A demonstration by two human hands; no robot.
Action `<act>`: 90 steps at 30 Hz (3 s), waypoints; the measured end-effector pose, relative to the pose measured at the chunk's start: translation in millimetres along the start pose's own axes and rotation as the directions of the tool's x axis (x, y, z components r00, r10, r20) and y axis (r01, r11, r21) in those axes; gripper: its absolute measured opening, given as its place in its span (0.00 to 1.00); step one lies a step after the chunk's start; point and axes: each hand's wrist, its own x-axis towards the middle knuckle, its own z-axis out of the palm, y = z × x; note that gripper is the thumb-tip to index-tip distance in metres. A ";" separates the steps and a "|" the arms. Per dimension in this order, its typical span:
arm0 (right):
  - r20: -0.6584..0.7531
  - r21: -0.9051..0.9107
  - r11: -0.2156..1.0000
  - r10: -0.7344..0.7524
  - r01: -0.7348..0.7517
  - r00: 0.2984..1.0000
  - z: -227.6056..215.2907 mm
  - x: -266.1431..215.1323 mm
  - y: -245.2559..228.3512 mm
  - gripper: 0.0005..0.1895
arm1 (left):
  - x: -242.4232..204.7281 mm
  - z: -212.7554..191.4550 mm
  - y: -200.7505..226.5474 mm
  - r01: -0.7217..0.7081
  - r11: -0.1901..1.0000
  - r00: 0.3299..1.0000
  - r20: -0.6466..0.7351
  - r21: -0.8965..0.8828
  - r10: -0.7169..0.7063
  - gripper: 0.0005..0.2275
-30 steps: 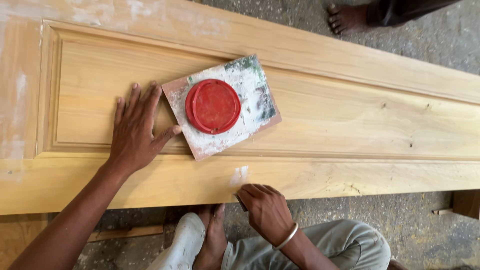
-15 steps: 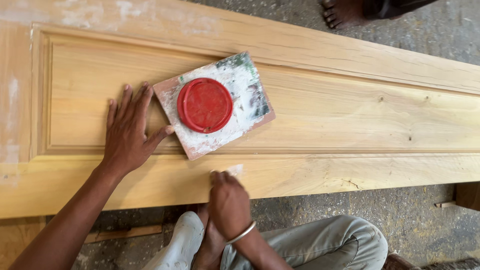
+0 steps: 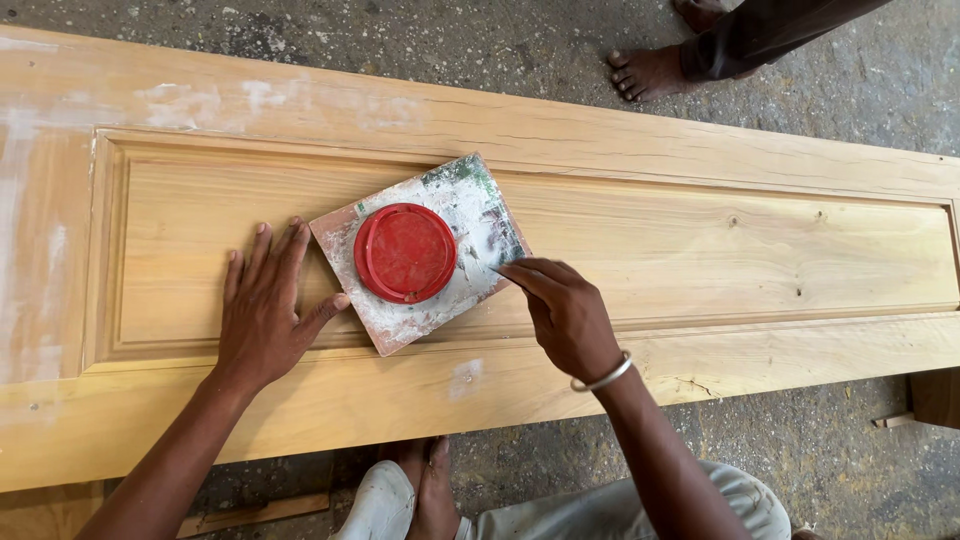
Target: The person applies white filler to a wooden door using a putty knife, spreading it across the surface and into the grooves. The person repeatedly scoops filler from a red-lidded container and smooths it onto the door.
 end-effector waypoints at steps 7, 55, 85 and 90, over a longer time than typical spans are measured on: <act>0.228 -0.198 0.970 -0.098 0.144 0.969 15.4 56.0 0.6 0.20 | -0.3 -3.8 3.4 -0.007 1.000 1.000 -0.003 -0.013 0.007 0.42; -0.007 -0.027 0.835 0.549 -0.549 0.836 -6.4 -143.0 -13.2 0.11 | -4.4 -1.6 3.1 -0.067 0.996 0.997 -0.036 0.049 0.069 0.40; -0.038 0.266 0.803 0.562 -0.533 0.826 -1.6 -166.0 -37.9 0.14 | -138.6 93.7 99.5 0.360 0.823 0.225 0.897 -0.440 0.382 0.40; -0.028 0.269 0.791 0.576 -0.549 0.817 -2.9 -165.0 -34.0 0.14 | -122.6 69.3 111.9 0.553 0.738 0.191 0.921 -0.386 0.339 0.30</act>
